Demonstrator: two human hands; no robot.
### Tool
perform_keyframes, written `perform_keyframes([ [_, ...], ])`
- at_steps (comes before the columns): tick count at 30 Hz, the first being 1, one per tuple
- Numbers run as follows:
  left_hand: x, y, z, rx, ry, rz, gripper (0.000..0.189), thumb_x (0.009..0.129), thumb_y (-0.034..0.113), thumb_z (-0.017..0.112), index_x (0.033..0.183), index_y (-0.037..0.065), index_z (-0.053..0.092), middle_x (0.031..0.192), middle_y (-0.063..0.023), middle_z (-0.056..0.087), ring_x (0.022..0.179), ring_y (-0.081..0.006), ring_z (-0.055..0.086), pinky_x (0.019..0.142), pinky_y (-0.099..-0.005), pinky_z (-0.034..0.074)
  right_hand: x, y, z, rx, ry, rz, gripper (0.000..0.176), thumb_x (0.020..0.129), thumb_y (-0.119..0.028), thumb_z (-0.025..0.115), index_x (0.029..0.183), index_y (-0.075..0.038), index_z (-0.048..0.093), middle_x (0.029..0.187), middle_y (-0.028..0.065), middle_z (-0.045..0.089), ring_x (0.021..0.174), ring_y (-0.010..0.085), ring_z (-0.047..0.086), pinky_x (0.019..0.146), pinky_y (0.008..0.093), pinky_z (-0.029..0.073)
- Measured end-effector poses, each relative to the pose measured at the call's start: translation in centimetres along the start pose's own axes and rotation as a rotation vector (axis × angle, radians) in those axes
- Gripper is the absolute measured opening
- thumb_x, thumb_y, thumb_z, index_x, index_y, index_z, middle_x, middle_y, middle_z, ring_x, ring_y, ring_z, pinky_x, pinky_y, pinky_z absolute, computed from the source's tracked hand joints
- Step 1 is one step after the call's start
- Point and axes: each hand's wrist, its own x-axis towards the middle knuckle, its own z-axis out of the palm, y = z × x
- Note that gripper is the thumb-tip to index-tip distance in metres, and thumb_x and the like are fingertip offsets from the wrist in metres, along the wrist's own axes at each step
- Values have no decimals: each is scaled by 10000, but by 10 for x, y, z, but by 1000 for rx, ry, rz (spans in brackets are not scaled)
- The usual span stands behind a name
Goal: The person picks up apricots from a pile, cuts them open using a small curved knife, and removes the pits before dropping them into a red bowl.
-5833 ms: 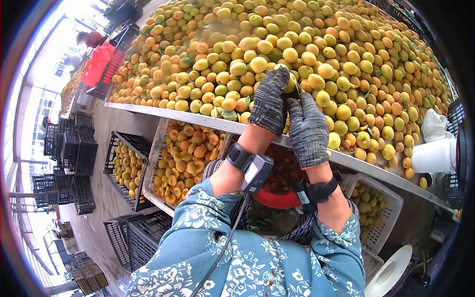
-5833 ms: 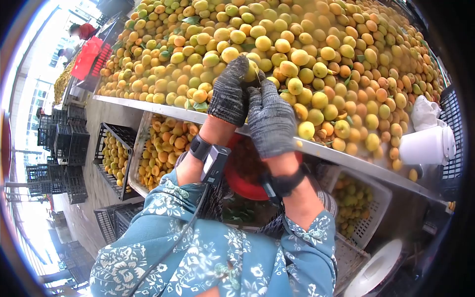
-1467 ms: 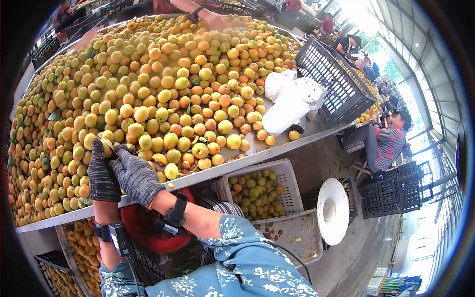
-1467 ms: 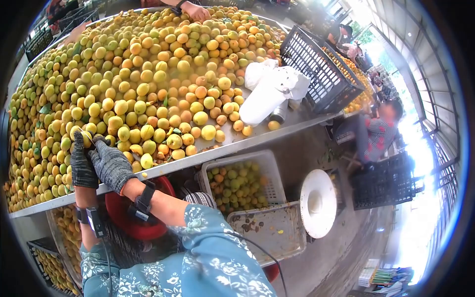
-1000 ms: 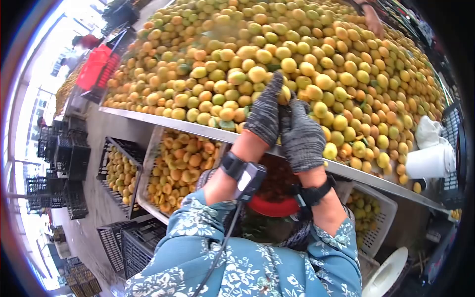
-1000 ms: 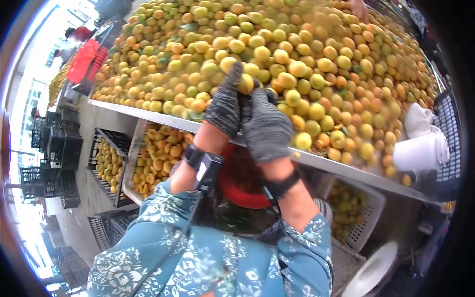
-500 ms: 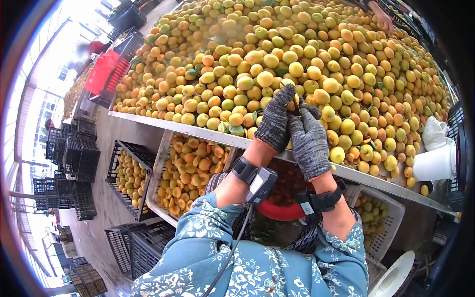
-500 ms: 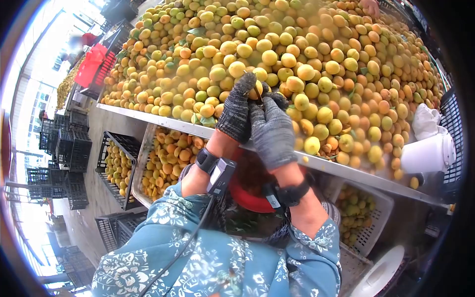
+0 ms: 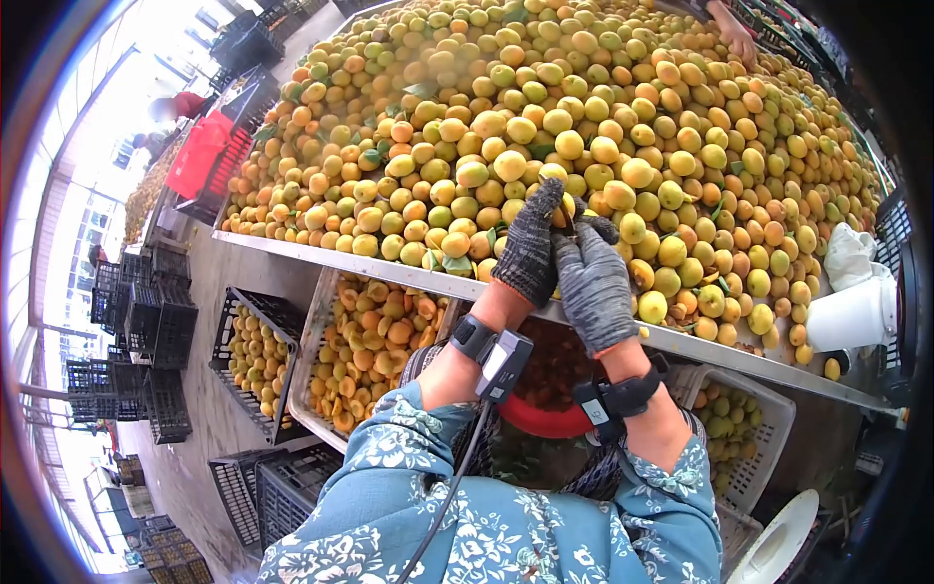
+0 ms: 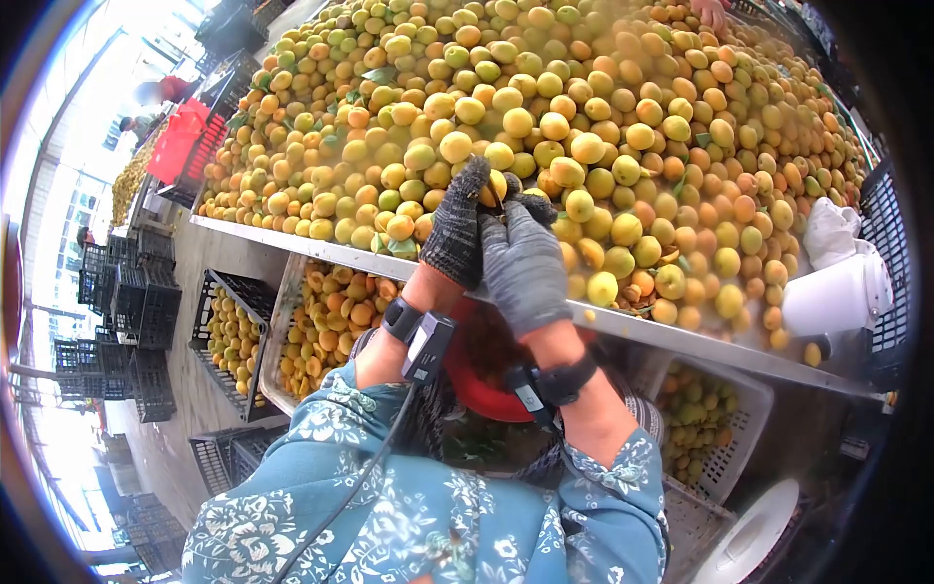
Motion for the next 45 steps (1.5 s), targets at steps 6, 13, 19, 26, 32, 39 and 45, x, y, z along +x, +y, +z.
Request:
perform_keyframes([
  [6,10,1,-11,17,199,125,319,930,383,585,1094,110,607,992,-8,618,882,-113,586,780,-275,507,3,-4,0,-459,-4,55,253,906,-314,519,1051,-109,538,769,168,656,686,394,637,605,497,496],
  [13,5,14,-6,-90,176,8,390,932,403,579,1206,125,573,1008,7,608,926,-107,572,812,-267,492,4,-11,-3,-530,-68,56,321,918,-291,527,1176,-100,521,845,187,660,769,369,649,641,475,508],
  [19,13,-5,-28,899,186,631,312,906,73,545,1214,44,584,1115,-121,589,1025,-228,564,900,-315,451,7,-14,2,-490,-31,80,260,865,-275,567,1055,-97,552,734,181,650,682,377,641,609,484,490],
  [26,0,3,-17,1581,110,949,297,908,12,476,1183,15,589,1124,-149,593,1040,-268,565,920,-360,448,6,-2,8,-230,42,41,304,863,-218,561,1123,-62,577,844,229,647,811,423,624,727,473,496],
  [32,10,-5,-38,843,160,401,293,917,17,459,1185,-12,573,1154,-148,597,1108,-247,556,1004,-339,416,6,-3,5,-29,4,94,301,900,-141,536,1143,34,571,1077,259,599,1033,401,570,882,409,464],
  [39,22,-16,-42,607,218,371,293,953,315,538,963,30,607,870,-68,634,809,-178,617,758,-301,519,7,1,6,306,-25,169,248,908,-160,538,1049,37,595,991,213,609,931,359,571,844,392,460],
  [45,22,-6,-53,319,113,241,262,973,160,495,1171,13,584,1071,-73,619,1046,-149,564,961,-289,437,14,30,1,-11,-199,-118,170,859,-99,549,984,-28,640,1080,198,599,1013,352,552,863,417,458],
])
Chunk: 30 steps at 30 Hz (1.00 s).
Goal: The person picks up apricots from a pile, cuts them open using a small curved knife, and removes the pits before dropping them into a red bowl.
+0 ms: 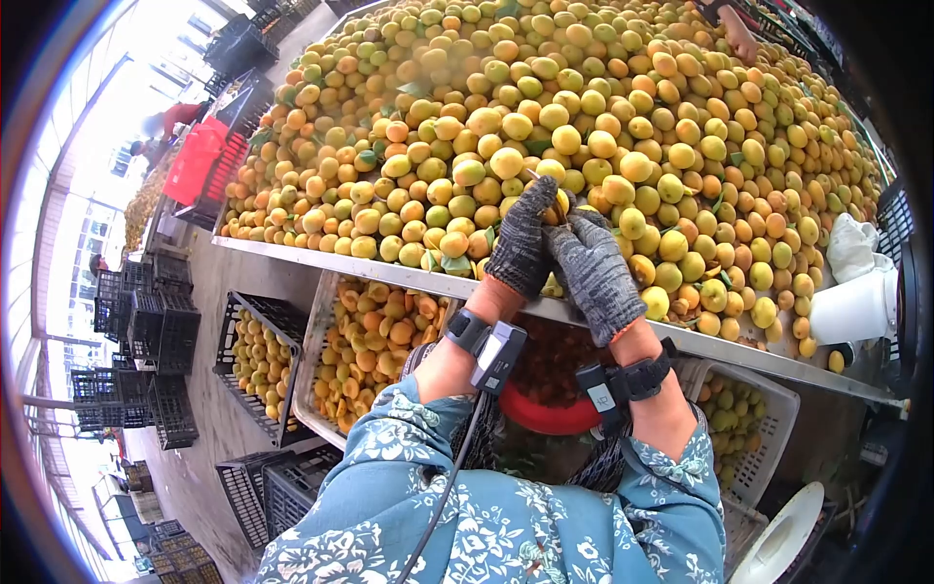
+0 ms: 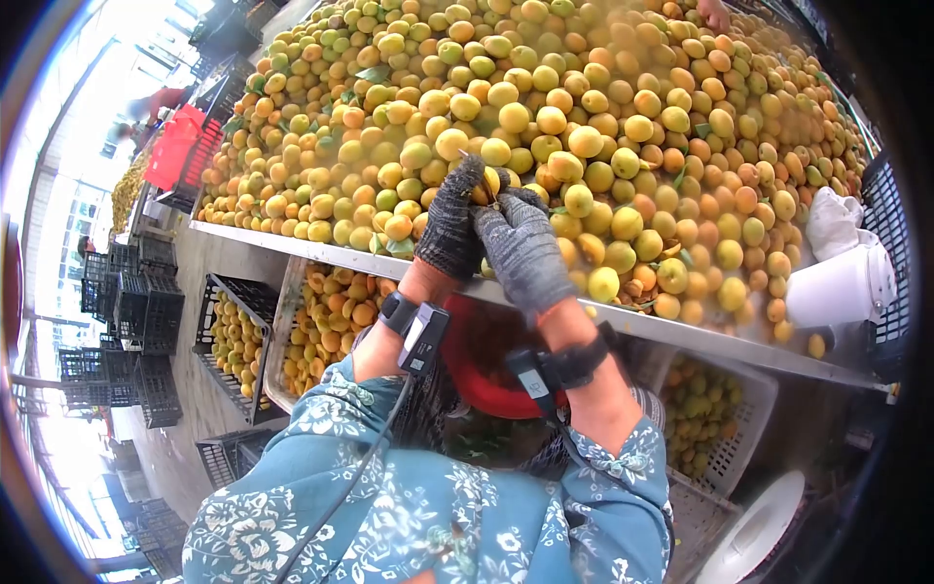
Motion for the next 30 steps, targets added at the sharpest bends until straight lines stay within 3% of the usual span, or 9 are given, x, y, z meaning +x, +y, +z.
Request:
perform_keyframes([
  [2,4,0,-8,302,42,149,263,982,213,490,1152,34,579,1023,-58,627,1025,-134,573,949,-286,446,-3,2,-10,-317,52,-367,163,834,-97,562,966,-43,642,1119,191,591,1049,338,550,851,416,464],
  [4,-4,34,18,-56,85,19,274,961,272,513,1087,39,583,1035,-91,645,932,-194,637,876,-359,513,-2,-12,-29,-287,-12,-337,144,838,-118,602,952,-44,646,1007,153,634,948,270,597,805,374,480],
  [6,-2,52,21,-233,169,-79,341,920,371,553,1025,49,589,934,-149,665,762,-286,674,753,-447,561,-2,-31,-46,313,-129,350,187,833,-166,662,956,-25,650,846,80,647,797,165,593,744,323,487],
  [10,-7,59,33,-229,176,-188,439,879,452,576,994,29,575,654,-151,619,621,-302,654,617,-444,567,6,-14,-56,499,256,327,217,788,-157,743,925,-21,645,749,5,612,669,76,532,621,243,472],
  [16,-17,37,57,-216,5,-304,390,914,385,555,1083,36,590,762,-88,640,617,-207,630,546,-323,515,7,-23,-40,406,320,44,322,753,-209,781,981,-23,650,783,39,658,704,95,594,661,265,496],
  [21,-24,25,57,-73,-67,-245,264,968,224,489,1166,89,599,866,-8,622,660,-71,568,513,-187,446,6,-24,-48,310,166,94,348,750,-212,782,1022,-32,661,821,63,678,738,103,618,685,274,504],
  [26,-33,23,60,-113,-120,-244,289,957,211,499,1210,101,588,898,17,622,669,-63,554,512,-181,434,1,-24,-59,659,69,134,295,753,-141,759,1013,-28,677,843,18,678,773,103,617,729,255,503],
  [28,-41,30,70,396,-157,93,305,954,223,500,1215,86,582,914,-5,634,693,-90,581,538,-208,464,-3,-27,-62,604,84,171,257,772,-114,724,1007,-24,677,834,-2,664,715,83,599,661,233,501],
  [30,-43,35,77,100,-145,-55,350,950,267,511,1233,70,566,925,-52,642,715,-131,611,558,-257,498,-6,-24,-62,733,60,304,220,797,-104,684,1003,-27,676,800,-10,640,639,51,561,561,208,470],
])
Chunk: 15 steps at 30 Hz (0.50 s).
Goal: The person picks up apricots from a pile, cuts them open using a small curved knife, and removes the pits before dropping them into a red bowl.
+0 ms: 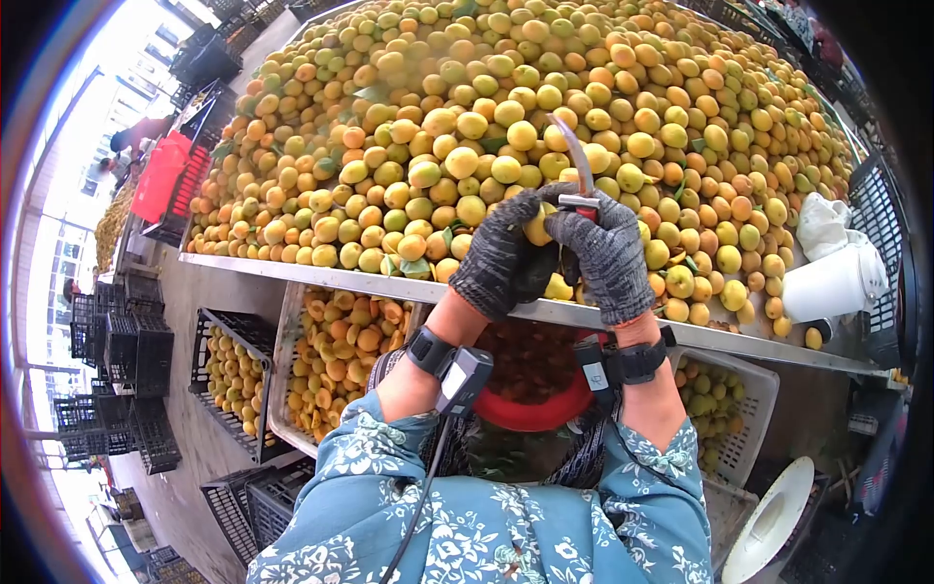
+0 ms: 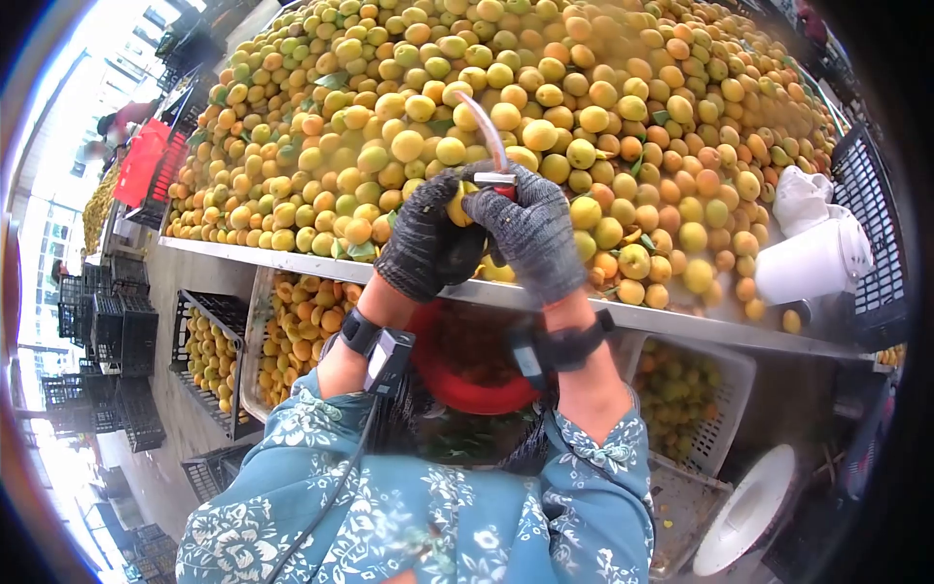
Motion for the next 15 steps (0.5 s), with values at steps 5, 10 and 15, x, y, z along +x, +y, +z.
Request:
perform_keyframes([
  [5,9,-10,-20,-307,-38,-256,346,937,281,508,1200,62,560,920,-111,648,740,-236,633,611,-354,528,0,16,12,-63,105,-186,247,811,-101,639,1049,-36,650,717,12,619,582,88,564,535,236,467],
  [10,15,2,-24,1233,-157,703,374,788,197,656,1138,90,581,929,-127,653,838,-313,611,741,-406,512,-1,14,15,-502,176,-430,324,757,-91,649,1074,-28,621,748,141,634,649,237,628,628,329,508],
  [15,11,2,-23,1294,-99,639,432,692,147,707,1109,97,604,948,-132,641,904,-349,573,816,-436,477,0,13,15,-615,194,-464,307,752,-139,672,1040,-37,636,765,151,657,697,286,651,645,362,513],
])
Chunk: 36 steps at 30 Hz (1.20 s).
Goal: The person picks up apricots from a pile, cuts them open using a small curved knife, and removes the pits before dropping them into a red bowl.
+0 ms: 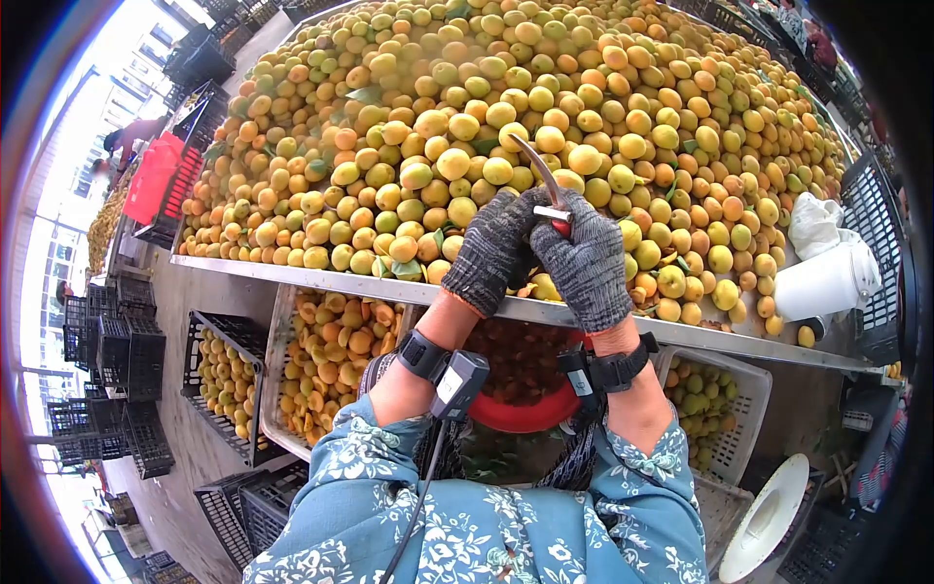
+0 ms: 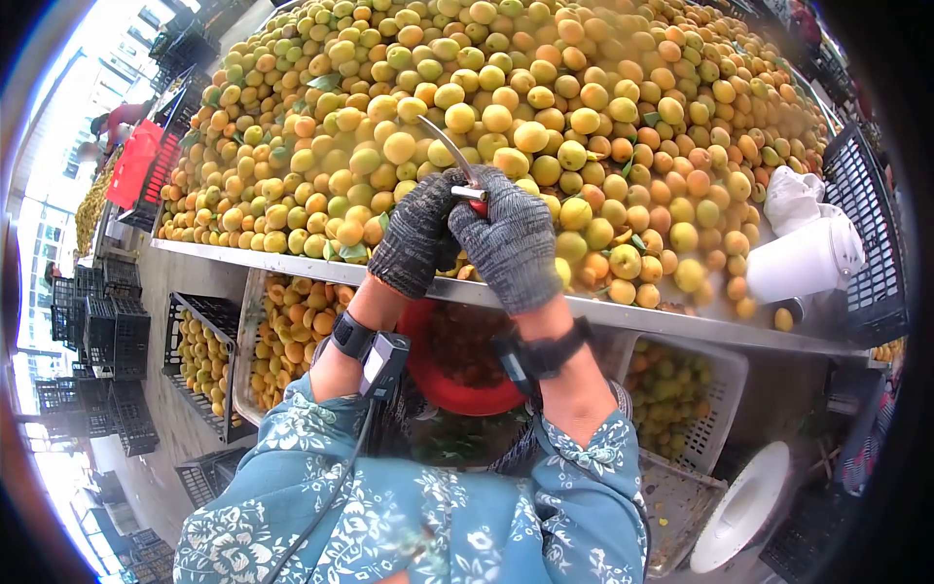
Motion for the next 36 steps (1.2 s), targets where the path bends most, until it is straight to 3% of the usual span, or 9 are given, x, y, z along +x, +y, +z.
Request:
perform_keyframes([
  [3,-4,2,4,-44,23,-67,434,694,142,707,1112,86,604,981,-136,634,930,-349,570,843,-428,466,2,-3,-3,22,-56,137,259,766,-135,678,993,-14,646,749,128,664,686,205,653,648,321,510],
  [14,-5,14,25,-145,149,-149,278,817,89,614,1087,21,613,1013,-157,628,961,-306,605,872,-370,469,-1,-2,2,-14,163,69,239,769,-112,667,985,-10,679,749,111,675,662,175,653,639,294,513],
  [17,-6,17,27,-104,173,-137,244,821,82,598,1055,15,610,973,-162,617,931,-319,596,848,-373,468,-2,-2,5,78,194,111,193,752,-138,676,905,-21,660,751,170,653,680,310,655,639,359,514],
  [25,-16,16,30,71,171,-154,333,800,47,589,1131,24,566,1016,-180,581,937,-355,565,835,-418,465,-6,4,15,557,272,254,206,754,-49,660,957,-21,673,747,45,662,678,107,613,652,266,501],
  [29,-22,18,39,181,396,200,308,755,67,655,1034,-22,559,1001,-192,591,959,-370,563,815,-445,467,0,12,12,713,386,302,179,770,-20,647,946,9,667,810,15,638,702,91,575,643,225,478],
  [31,-19,11,36,359,397,157,300,822,141,642,1077,2,568,1011,-153,616,953,-291,604,805,-395,498,3,12,11,853,400,334,225,758,-5,649,982,9,653,794,14,623,632,77,559,566,209,468],
  [33,-13,8,29,-1239,264,-650,300,941,265,547,1136,38,556,973,-121,606,867,-216,618,742,-363,524,4,20,-7,958,233,457,248,770,-14,625,1017,7,630,745,10,605,503,62,517,442,196,434],
  [35,6,41,-7,-1502,124,-895,402,950,438,502,1075,69,598,674,-19,576,468,-110,507,408,-227,395,3,26,-15,1168,180,543,297,796,-50,594,1090,-5,585,695,29,595,413,74,474,366,205,404],
  [36,5,38,-11,-1521,107,-868,411,951,446,501,1075,68,606,678,-20,573,483,-109,513,419,-223,401,5,24,-18,1157,185,550,295,794,-62,601,1084,-8,584,699,39,601,413,79,478,366,209,405],
])
